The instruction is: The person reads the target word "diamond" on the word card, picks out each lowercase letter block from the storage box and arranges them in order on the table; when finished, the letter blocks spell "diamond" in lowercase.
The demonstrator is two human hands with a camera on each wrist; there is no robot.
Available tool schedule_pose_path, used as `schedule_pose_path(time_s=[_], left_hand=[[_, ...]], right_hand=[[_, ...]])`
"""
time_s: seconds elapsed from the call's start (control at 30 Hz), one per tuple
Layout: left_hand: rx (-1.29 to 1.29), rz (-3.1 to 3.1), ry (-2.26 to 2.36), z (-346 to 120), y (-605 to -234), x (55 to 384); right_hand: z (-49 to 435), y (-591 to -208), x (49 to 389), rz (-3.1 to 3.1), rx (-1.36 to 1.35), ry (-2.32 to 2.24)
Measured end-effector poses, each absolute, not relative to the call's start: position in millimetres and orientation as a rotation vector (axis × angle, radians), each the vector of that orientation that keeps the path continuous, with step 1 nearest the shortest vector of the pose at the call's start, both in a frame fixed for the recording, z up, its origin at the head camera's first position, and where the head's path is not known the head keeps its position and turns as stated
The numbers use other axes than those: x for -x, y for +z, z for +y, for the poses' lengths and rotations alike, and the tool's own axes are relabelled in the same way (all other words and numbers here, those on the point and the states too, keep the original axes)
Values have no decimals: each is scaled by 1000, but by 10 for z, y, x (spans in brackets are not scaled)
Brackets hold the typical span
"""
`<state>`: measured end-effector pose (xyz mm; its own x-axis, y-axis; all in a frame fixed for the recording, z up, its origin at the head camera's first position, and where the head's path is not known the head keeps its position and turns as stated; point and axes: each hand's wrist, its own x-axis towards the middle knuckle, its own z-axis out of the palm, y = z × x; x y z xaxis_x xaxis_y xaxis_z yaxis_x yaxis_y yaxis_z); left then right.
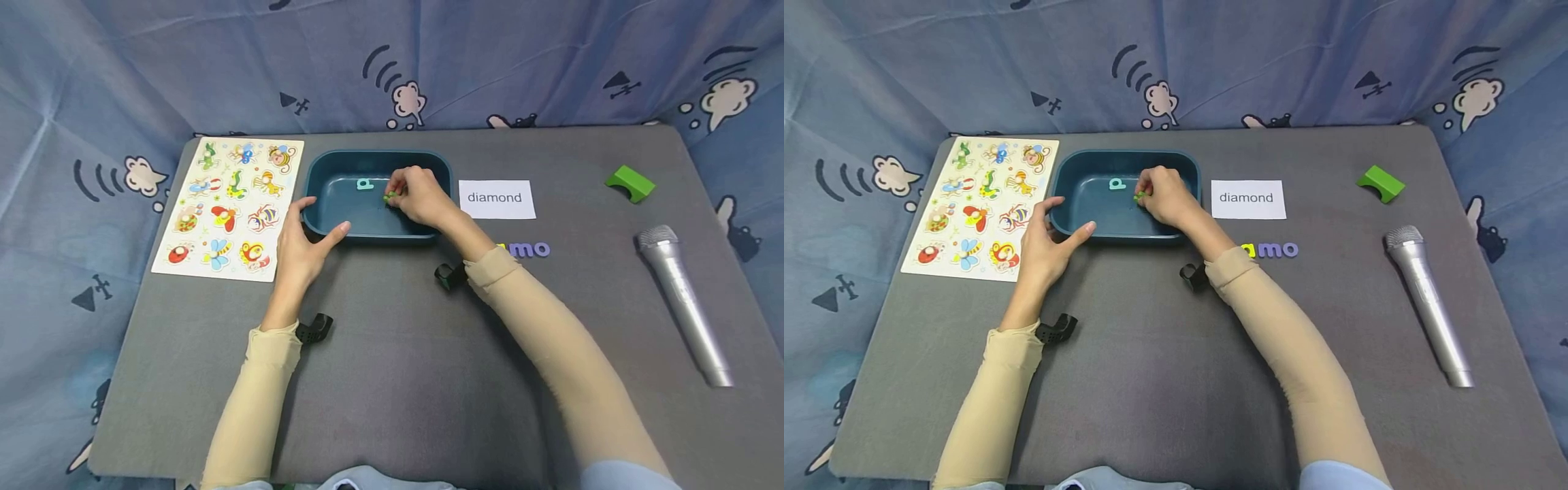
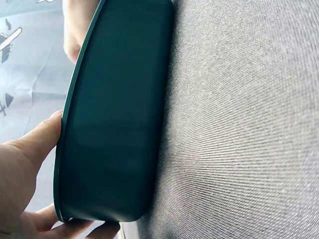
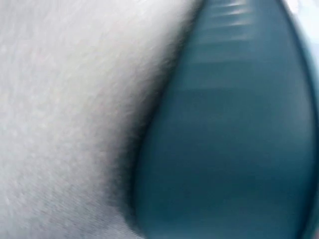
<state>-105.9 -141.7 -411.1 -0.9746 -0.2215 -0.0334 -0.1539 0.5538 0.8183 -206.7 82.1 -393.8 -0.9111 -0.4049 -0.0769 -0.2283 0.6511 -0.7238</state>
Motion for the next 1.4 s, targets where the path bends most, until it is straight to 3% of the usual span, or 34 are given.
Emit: schedule_pose_path(time_s=[0.53, 0.97, 1.4], left_hand=[[-328, -2706, -1402, -1418, -4112, 1073], [-332, -2709, -1412, -1409, -4100, 1065], [-349, -2724, -1417, -1403, -4102, 1058]], right_hand=[[1134, -3600, 1829, 2518, 449, -1585], [1808, -3490, 1527, 2454, 440, -1928], [2653, -3678, 1145, 2802, 209, -1626]])
